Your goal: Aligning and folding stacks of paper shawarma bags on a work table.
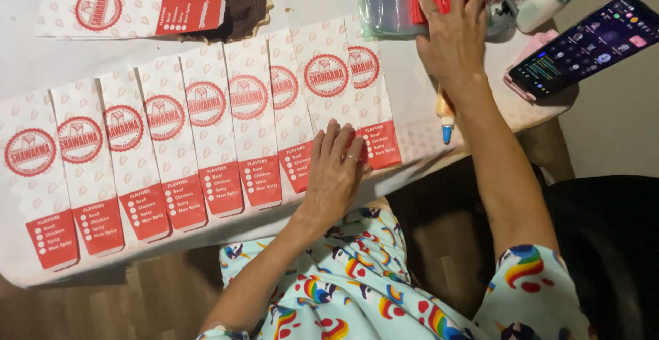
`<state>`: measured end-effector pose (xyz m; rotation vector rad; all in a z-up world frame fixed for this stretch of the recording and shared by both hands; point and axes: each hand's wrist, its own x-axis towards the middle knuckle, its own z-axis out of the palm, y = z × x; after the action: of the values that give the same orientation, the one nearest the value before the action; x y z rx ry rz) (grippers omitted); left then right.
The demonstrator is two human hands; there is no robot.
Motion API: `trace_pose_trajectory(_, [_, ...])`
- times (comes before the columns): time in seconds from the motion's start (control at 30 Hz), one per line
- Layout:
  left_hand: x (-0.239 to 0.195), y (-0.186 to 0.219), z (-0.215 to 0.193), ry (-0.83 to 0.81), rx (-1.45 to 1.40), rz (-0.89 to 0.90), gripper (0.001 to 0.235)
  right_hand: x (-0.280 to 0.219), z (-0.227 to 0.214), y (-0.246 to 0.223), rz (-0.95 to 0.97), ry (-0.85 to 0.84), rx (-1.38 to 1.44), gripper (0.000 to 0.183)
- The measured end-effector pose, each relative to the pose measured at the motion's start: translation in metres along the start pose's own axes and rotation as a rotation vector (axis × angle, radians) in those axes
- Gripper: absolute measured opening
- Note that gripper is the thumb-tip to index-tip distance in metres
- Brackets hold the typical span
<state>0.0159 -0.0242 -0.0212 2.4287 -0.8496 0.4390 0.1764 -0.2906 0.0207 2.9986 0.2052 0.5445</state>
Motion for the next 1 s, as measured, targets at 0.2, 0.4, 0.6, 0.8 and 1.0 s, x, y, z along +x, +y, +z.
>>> trace_pose_trajectory(0.2, [-0.002, -0.006, -0.004, 0.045, 0.001, -0.001, 0.040, 0.023, 0.028, 0.008, -0.039, 0.060, -0.033, 0.064])
trace_pose_trajectory(0.4, [-0.004, -0.008, -0.001, 0.027, 0.021, -0.024, 0.039, 0.045, 0.044, 0.016, -0.116, 0.059, -0.098, 0.058])
trace_pose_trajectory(0.6, [-0.002, -0.010, -0.004, 0.004, -0.005, -0.018, 0.039, 0.073, 0.073, 0.037, -0.308, 0.390, -0.211, 0.058])
trace_pose_trajectory(0.8, [-0.001, -0.009, -0.005, -0.014, 0.029, -0.032, 0.036, 0.091, 0.113, 0.051, -0.285, 0.338, -0.311, 0.034])
trace_pose_trajectory(1.0, [0.001, -0.007, -0.012, 0.036, -0.036, -0.017, 0.035, 0.088, 0.085, 0.032, -0.241, 0.321, -0.207, 0.052])
